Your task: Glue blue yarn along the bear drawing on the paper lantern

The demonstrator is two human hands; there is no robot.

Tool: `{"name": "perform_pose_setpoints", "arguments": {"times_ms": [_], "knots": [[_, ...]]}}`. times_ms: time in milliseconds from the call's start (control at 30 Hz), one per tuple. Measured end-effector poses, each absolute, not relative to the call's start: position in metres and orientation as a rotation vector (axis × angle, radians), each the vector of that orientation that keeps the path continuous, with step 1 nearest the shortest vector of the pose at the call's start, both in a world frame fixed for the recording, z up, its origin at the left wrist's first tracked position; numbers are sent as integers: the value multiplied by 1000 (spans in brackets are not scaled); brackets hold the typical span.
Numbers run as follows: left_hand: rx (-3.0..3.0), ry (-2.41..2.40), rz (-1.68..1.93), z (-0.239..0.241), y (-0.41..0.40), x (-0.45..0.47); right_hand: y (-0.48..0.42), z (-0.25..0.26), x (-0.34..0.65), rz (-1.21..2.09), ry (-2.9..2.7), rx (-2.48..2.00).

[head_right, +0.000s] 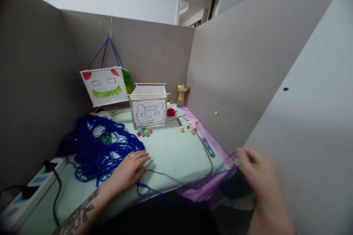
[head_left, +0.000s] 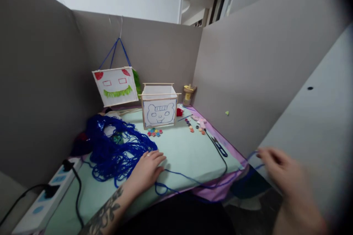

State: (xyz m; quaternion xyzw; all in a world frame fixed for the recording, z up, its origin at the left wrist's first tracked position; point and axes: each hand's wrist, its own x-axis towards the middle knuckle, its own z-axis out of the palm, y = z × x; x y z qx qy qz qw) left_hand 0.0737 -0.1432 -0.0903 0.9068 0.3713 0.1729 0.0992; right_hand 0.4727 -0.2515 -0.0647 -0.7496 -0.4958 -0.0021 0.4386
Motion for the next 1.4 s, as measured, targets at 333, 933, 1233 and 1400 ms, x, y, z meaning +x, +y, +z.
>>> {"name": "perform_pose_setpoints", "arguments": {"times_ms": [333,933,1233,1400], "knots": [[2424,1587,890,-102,-130,-13,-120,-116,467,201,-1501,-2634],[2741,1430,508,-104,-150,83,-183,-104,347,830,-1234,-1426],[2564,1072,783,-63,-164,76,-182,-97,274,1143,-1389,-1263],[2665,1329,801,-68,-135,41,-185,-95,353,783,-1077,-1427]]}}
